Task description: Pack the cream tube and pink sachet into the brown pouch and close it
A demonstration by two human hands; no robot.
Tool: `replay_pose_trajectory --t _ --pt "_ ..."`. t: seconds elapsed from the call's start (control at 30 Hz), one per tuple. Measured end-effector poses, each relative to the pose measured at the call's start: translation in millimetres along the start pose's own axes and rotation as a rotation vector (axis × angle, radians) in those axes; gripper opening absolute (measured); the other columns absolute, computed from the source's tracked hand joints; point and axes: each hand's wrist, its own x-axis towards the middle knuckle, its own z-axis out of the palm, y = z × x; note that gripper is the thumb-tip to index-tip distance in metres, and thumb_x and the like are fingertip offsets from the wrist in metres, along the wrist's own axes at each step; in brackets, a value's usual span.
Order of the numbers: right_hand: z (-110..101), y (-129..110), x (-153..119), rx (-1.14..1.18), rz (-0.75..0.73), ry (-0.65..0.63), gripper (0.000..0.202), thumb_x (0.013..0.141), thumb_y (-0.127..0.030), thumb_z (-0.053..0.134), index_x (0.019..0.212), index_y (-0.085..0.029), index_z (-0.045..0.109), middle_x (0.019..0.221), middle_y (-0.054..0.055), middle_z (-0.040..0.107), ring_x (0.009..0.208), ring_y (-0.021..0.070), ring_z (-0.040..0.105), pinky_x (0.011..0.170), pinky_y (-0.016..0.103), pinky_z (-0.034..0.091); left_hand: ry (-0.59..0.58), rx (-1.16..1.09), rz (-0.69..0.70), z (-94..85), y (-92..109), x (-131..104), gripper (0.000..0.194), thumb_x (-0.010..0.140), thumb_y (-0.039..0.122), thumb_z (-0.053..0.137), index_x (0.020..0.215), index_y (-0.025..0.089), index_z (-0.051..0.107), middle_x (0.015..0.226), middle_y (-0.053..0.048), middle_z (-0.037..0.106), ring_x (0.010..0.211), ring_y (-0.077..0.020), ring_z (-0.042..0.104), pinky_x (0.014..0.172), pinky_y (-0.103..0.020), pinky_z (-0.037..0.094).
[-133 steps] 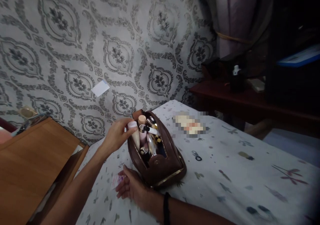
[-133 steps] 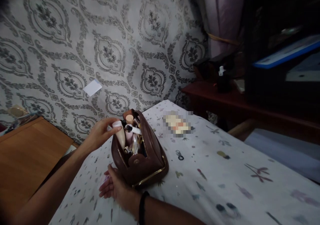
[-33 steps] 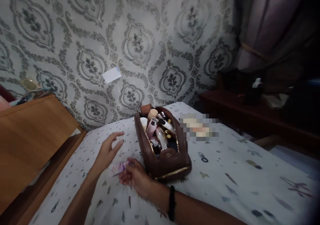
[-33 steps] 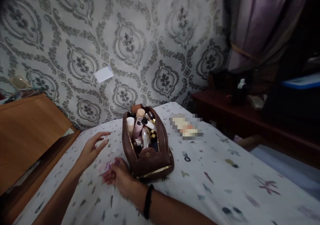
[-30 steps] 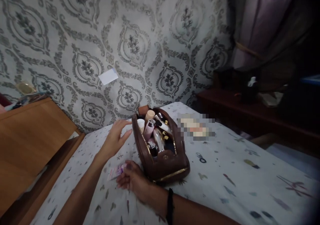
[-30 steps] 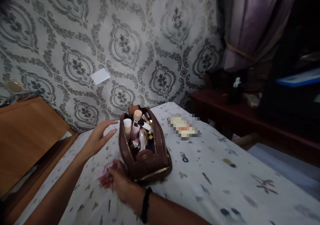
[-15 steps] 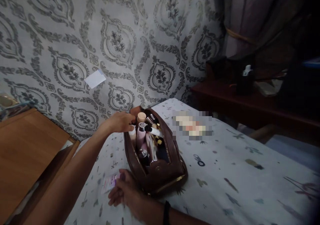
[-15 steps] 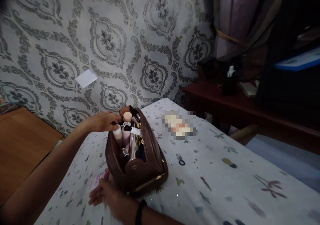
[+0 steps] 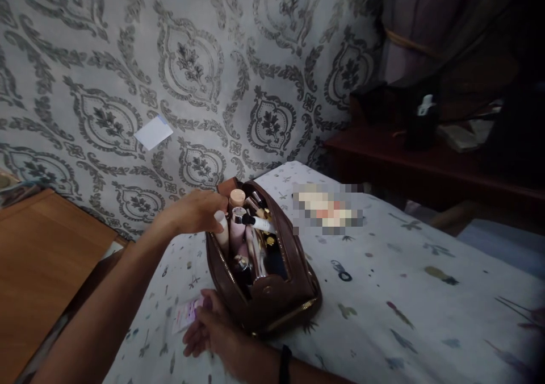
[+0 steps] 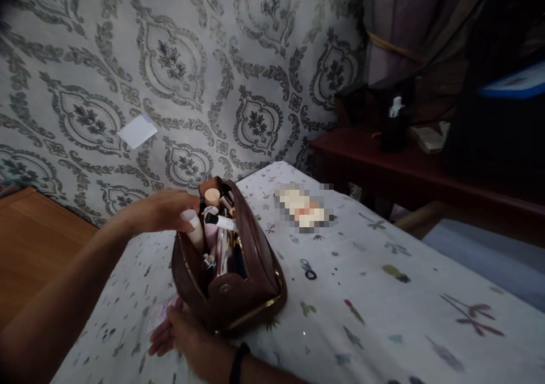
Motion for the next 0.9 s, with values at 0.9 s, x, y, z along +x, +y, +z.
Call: replay_pose_trajectory --t 0.9 --pt "1 -4 -1 -0.025 0.034 0.048 0.084 0.061 -0.077 0.067 0.117 -0.022 0.035 0.057 -0.003 0.067 0.053 0.022 0.069 0.051 0.027 0.04 0.119 -0.312 0.11 36.4 -5 -11 0.025 0.084 0.041 0.059 0.098 0.02 0.054 0.094 -0.002 0.066 0.084 -0.0196 0.061 0.069 -0.029 0.041"
